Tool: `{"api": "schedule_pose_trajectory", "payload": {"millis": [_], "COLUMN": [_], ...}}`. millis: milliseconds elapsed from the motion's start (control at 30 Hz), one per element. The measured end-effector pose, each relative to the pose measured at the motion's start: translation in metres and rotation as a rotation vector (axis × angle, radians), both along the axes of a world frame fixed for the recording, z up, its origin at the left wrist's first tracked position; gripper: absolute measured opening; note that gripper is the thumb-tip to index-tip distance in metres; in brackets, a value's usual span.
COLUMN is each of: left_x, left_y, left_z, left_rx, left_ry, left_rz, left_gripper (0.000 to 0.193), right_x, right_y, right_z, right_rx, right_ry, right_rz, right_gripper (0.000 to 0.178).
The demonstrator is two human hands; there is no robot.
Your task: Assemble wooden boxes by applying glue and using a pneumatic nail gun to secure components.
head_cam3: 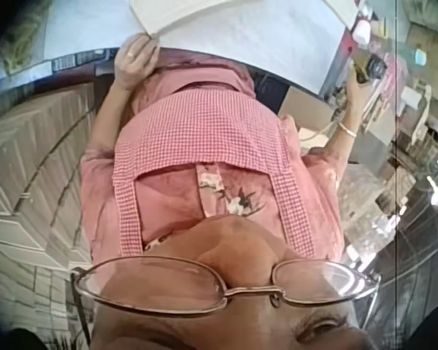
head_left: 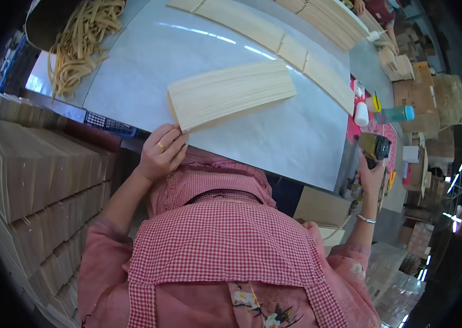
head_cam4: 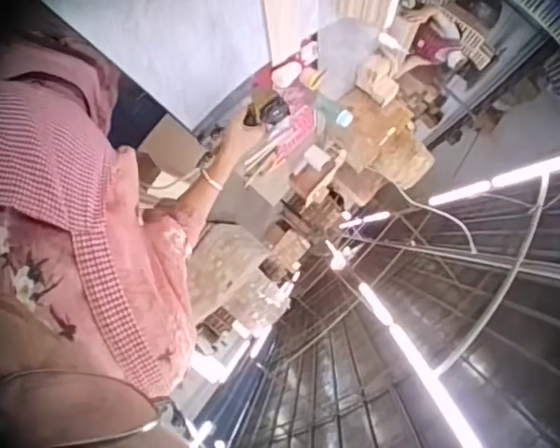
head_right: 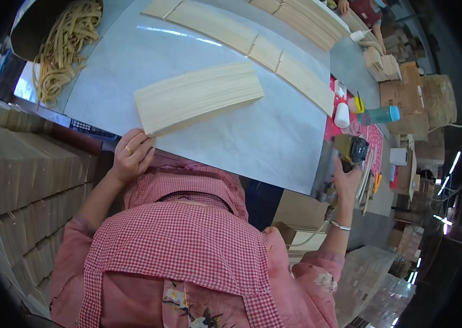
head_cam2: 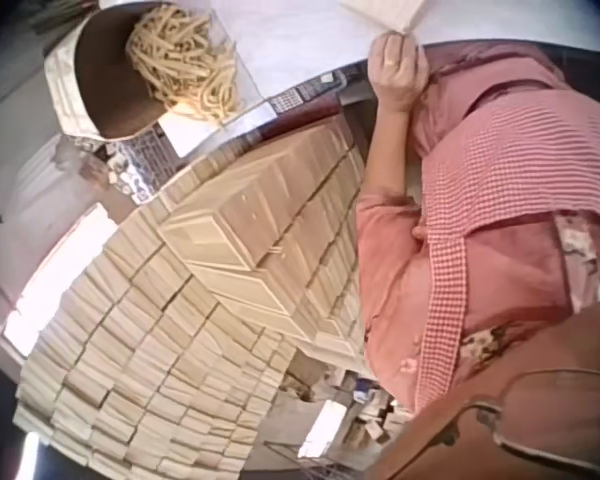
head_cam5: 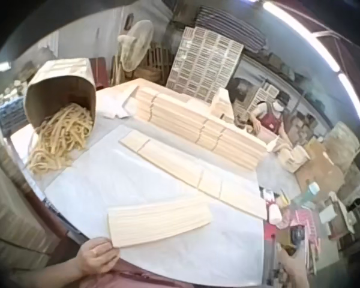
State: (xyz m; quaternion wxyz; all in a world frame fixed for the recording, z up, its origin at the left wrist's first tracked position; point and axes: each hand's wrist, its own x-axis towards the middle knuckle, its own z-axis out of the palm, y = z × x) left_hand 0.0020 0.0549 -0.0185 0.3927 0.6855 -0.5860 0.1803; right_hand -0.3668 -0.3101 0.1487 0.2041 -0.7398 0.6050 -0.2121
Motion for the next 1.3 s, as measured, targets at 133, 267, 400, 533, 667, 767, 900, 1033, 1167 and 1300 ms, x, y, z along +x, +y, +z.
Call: {"api": "schedule_pose_trajectory", "payload": {"millis": [133,267,400,533,667,767,900,1033,1167,1300], "left_x": [-0.001,-0.001,0.019,0.084,0.153,0.165,0.134,0.131,0.134,0.126], "left_y": [0.014,-0.022,-0.055,-0.054,-0.037,-0.07,-0.109,-0.116,-0.134,-0.17], "left_z": [0.014,0.071,0.112,0.127,0.135,0.145,0.13,0.126,0.131,0.12], "left_rx": [0.043,0.013,0.276,0.655,0.862,0.982,0.792,0.605,0.208,-0.051], "left_ry": [0.051,0.001,0.142,0.994,1.339,0.914,0.539,0.544,0.322,0.0], "left_rz": [0.091,0.233,0.252,-0.073,-0.09,0.155,0.337,0.402,0.603,0.224], "left_gripper": [0.035,0.045,0.049,0.05,0.041,0.041,0.04,0.043,0.036,0.047], "right_x": [-0.12,-0.135,-0.119,-0.107,0.016,0.104,0.188,0.209,0.195,0.181], "right_y": [-0.072,-0.096,-0.094,-0.093,-0.042,0.002,0.073,0.093,0.08,0.094], "right_z": [-0.072,-0.12,-0.124,-0.112,-0.076,-0.093,-0.094,-0.107,-0.111,-0.108], "right_rx": [-0.205,-0.228,-0.143,-0.58,-0.097,0.161,0.476,0.379,0.313,0.48], "right_ry": [0.266,0.531,0.582,0.516,-0.232,-0.514,-0.764,-0.848,-0.893,-0.839], "right_rz": [0.123,0.078,-0.034,0.132,0.339,0.548,0.522,0.468,0.349,0.3], "right_gripper": [0.044,0.056,0.058,0.049,0.034,0.025,0.03,0.029,0.027,0.027]}}
